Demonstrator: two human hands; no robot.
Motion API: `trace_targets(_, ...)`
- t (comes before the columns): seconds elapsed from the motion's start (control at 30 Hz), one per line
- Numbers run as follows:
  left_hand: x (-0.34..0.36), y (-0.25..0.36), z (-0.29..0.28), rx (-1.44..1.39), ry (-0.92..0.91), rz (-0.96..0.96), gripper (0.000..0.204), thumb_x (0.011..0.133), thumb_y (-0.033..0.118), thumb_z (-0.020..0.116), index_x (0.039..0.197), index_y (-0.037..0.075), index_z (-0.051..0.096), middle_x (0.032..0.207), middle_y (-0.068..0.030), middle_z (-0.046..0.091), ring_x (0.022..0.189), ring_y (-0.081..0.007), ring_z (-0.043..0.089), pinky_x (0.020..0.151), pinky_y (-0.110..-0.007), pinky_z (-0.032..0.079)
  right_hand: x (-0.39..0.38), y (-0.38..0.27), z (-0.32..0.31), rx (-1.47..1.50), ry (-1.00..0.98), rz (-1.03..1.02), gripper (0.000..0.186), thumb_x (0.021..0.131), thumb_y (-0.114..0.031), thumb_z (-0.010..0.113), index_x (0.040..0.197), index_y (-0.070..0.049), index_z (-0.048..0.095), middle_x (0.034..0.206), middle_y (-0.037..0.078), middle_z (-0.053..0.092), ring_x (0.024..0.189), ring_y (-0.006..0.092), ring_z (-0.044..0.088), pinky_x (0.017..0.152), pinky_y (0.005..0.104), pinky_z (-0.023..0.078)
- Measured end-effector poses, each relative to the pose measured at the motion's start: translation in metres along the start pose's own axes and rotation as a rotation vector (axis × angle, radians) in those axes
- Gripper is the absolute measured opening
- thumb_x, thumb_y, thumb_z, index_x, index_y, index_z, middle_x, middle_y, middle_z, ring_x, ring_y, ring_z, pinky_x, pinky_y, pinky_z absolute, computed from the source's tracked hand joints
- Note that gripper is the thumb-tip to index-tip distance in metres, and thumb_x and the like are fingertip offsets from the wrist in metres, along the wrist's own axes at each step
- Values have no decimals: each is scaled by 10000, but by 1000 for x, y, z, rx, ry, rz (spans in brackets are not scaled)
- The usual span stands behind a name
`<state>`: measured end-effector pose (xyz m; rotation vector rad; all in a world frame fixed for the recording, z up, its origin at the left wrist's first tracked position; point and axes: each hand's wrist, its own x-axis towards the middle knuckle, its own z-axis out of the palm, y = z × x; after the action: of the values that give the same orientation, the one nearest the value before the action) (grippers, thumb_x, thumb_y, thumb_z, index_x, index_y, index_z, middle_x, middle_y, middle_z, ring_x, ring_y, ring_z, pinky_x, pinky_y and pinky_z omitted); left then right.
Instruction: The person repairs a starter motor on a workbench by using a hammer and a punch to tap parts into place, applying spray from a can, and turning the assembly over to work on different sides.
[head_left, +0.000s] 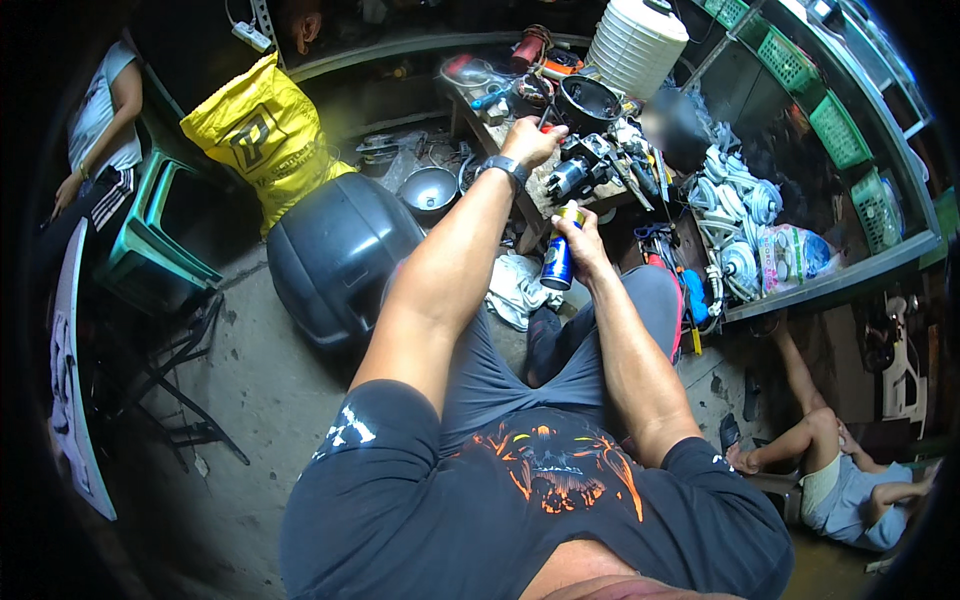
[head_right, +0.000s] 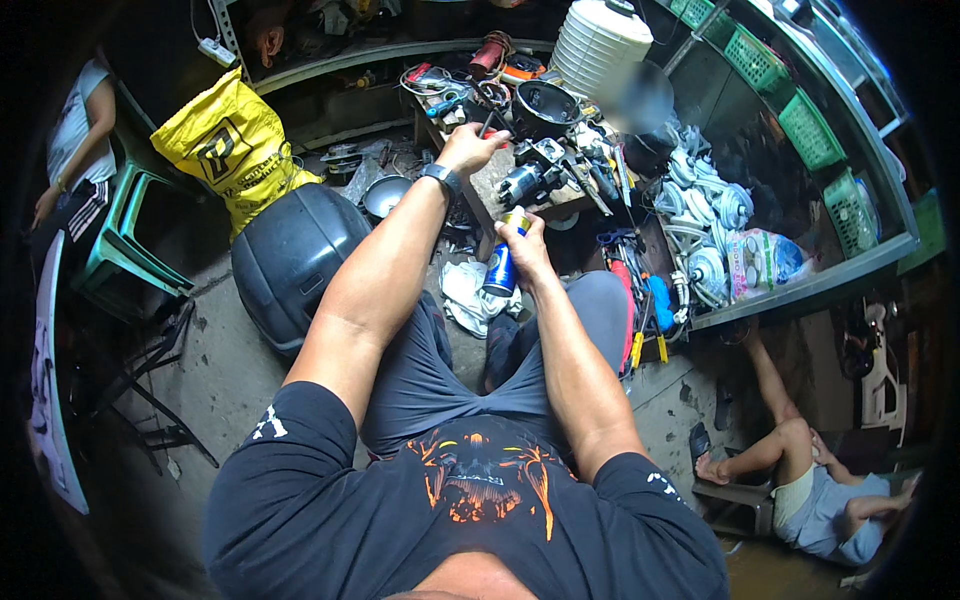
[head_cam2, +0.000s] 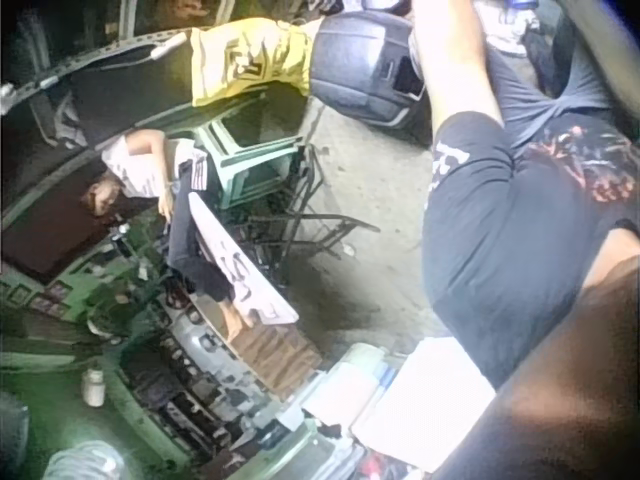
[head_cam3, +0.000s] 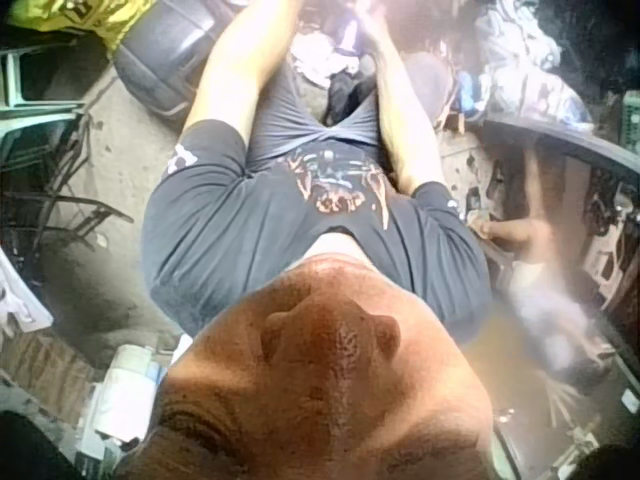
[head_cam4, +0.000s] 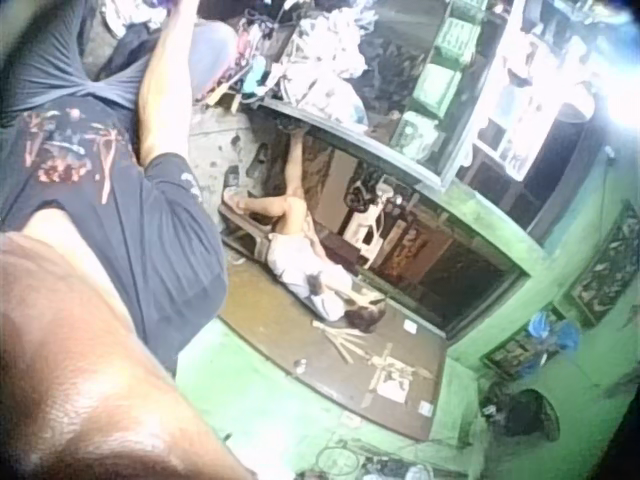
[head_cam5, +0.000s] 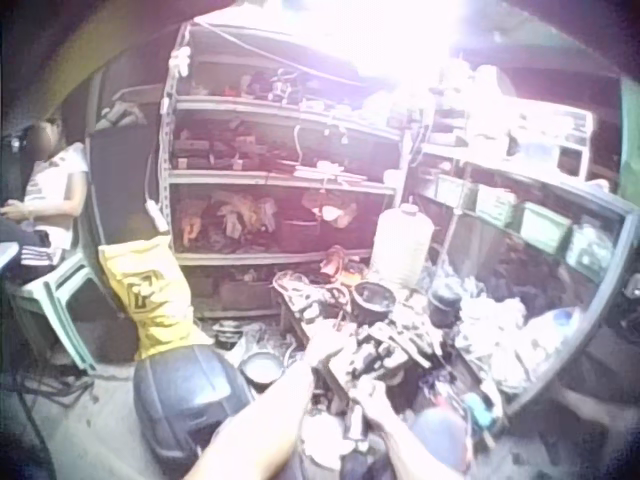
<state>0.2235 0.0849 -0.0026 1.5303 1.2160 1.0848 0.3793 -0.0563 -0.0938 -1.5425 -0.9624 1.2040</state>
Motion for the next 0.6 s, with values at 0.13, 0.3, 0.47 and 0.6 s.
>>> trace_targets(0.13,-13,8,-7,-218,-247,-120,432,909,457,784,1107,75,742,800,6,619,659,-79,491,568,-272,385,8,-29,-19,-411,65,-396,895,866,-461,796,1476,-6,325,1316,261,597,1110,325,673,952,433,544)
trace_targets(0.3,-18,2,-28,-214,-348,-269,402,931,437,764,1123,86,728,797,40,595,630,-51,472,496,-231,315,9,-78,12,-565,-7,-511,853,880,-467,765,1464,-34,319,1279,307,633,1178,441,660,1007,482,525)
trace_targets(0.47,-11,-17,-25,-204,-340,-154,418,934,370,779,1175,35,717,973,0,701,776,-71,582,642,-222,438,31,-70,21,-596,7,-610,841,879,-398,754,1475,-19,299,1300,342,610,1200,483,632,1012,506,523)
trace_targets(0.6,-4,-25,-28,-112,-375,-109,338,938,251,788,1184,33,712,1037,-12,716,843,-78,613,732,-227,480,38,-74,18,-685,-13,-659,836,883,-336,755,1485,0,282,1336,357,581,1213,495,616,1025,514,511)
